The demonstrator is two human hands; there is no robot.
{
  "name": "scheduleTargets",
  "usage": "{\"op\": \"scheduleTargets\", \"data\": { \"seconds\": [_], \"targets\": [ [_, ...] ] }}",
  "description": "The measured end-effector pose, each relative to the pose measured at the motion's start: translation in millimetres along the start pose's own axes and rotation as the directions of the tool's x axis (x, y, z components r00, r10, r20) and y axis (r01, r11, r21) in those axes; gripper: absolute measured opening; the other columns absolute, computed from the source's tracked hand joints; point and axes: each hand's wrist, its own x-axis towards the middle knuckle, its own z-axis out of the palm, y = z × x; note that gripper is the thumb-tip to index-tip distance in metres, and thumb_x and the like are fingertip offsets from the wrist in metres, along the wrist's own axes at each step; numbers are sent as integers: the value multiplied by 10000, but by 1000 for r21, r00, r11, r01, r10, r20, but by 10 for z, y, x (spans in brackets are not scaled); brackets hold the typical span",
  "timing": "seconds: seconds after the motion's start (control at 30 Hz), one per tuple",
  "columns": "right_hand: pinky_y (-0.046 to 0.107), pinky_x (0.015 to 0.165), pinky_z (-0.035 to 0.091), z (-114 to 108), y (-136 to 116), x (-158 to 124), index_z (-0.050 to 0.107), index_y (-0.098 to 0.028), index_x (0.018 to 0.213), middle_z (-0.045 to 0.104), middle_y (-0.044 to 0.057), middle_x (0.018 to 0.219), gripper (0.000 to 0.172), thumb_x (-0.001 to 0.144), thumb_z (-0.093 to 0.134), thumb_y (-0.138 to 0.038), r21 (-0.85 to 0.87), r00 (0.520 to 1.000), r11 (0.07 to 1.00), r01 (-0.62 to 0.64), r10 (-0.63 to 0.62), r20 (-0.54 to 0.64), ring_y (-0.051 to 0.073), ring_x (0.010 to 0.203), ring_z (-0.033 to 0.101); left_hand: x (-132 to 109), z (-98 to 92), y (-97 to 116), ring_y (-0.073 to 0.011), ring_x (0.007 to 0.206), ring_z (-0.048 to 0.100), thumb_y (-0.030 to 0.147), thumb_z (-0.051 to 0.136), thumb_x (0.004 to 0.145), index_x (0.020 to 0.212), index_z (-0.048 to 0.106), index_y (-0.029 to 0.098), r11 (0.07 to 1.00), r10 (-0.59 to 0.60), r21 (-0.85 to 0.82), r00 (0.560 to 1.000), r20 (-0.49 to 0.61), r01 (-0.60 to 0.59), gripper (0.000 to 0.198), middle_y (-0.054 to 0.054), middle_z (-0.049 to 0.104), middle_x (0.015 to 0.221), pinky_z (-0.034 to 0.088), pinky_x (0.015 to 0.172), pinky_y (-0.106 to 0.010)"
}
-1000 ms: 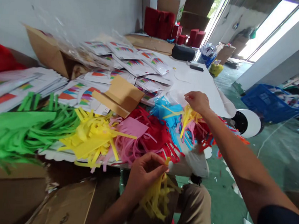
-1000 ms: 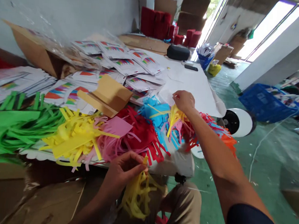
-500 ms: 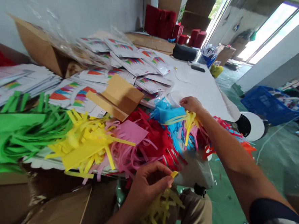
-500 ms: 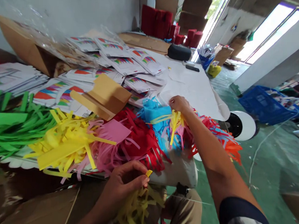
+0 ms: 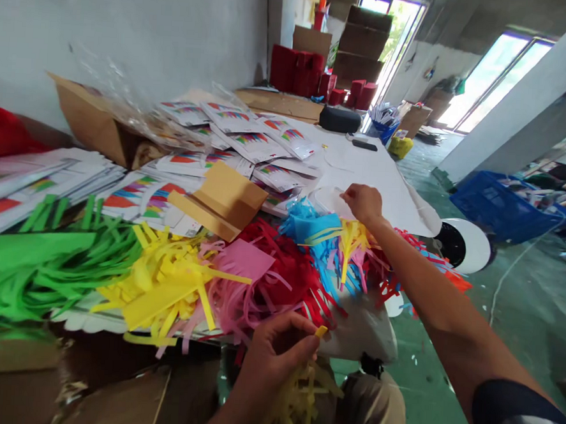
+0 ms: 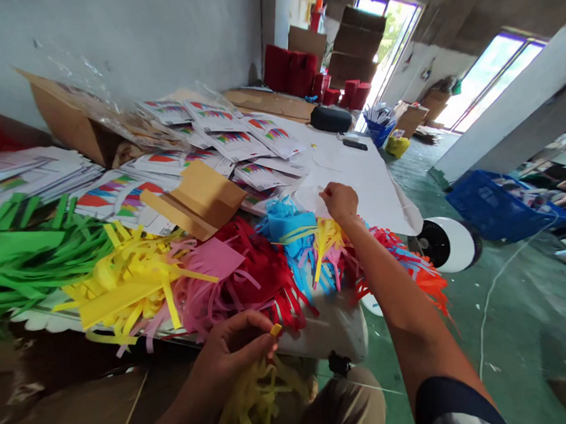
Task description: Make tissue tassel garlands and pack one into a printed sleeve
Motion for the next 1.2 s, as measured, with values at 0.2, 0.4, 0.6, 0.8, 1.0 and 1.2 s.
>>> {"op": "scheduleTargets", "data": {
  "seconds": [0.2,0.4,0.6,0.8,1.0,1.2],
  "targets": [
    [351,852,536,-620,-27,-803,799,-211,961,818,37,980,186,932,658,-329,478,928,844,244,-60,-368,218,888,734,-63,26,43,-142,631,621,497,880,754,829,732,176,989,120,87,992,-42,-116,362,-22,684,720,483,593,-227],
    [340,793,580,-748,-155,-2423,795,-260,950,812,21,946,103,957,722,-332,758,951,578,302,-237,-198,195,847,746,-209,209,74,-126,653,598,455,848,803,857,747,187,949,263,199,962,-74,-244,291,-10,684,762,478,595,-212],
    [303,808,571,-790,-26,-3025,801,-298,1055,814,11,1003,114,956,746,-280,854,945,465,234,-316,-87,167,869,753,-366,421,58,-159,767,647,371,811,857,859,752,200,877,353,350,936,-1,-330,181,-20,715,822,511,729,-244],
    [303,807,563,-971,71,-3143,787,-283,1060,807,16,1022,108,972,726,-269,834,932,478,274,-345,-108,162,887,745,-481,546,53,-157,775,648,330,799,868,854,745,188,843,392,381,919,50,-380,152,-17,713,830,492,716,-235],
    [290,800,554,-1057,72,-3257,762,-261,1055,791,10,987,98,981,702,-237,780,917,520,348,-364,-167,154,883,731,-552,555,47,-136,775,645,294,770,898,869,743,190,766,463,451,880,106,-457,111,-4,708,837,485,708,-216],
    [312,857,532,-1088,42,-3346,727,-243,1098,764,19,992,147,987,660,-172,697,878,559,449,-421,-228,166,941,702,-594,556,43,-121,771,645,258,741,923,851,740,193,652,519,536,831,201,-537,96,2,711,829,483,725,-207]
  ]
}}
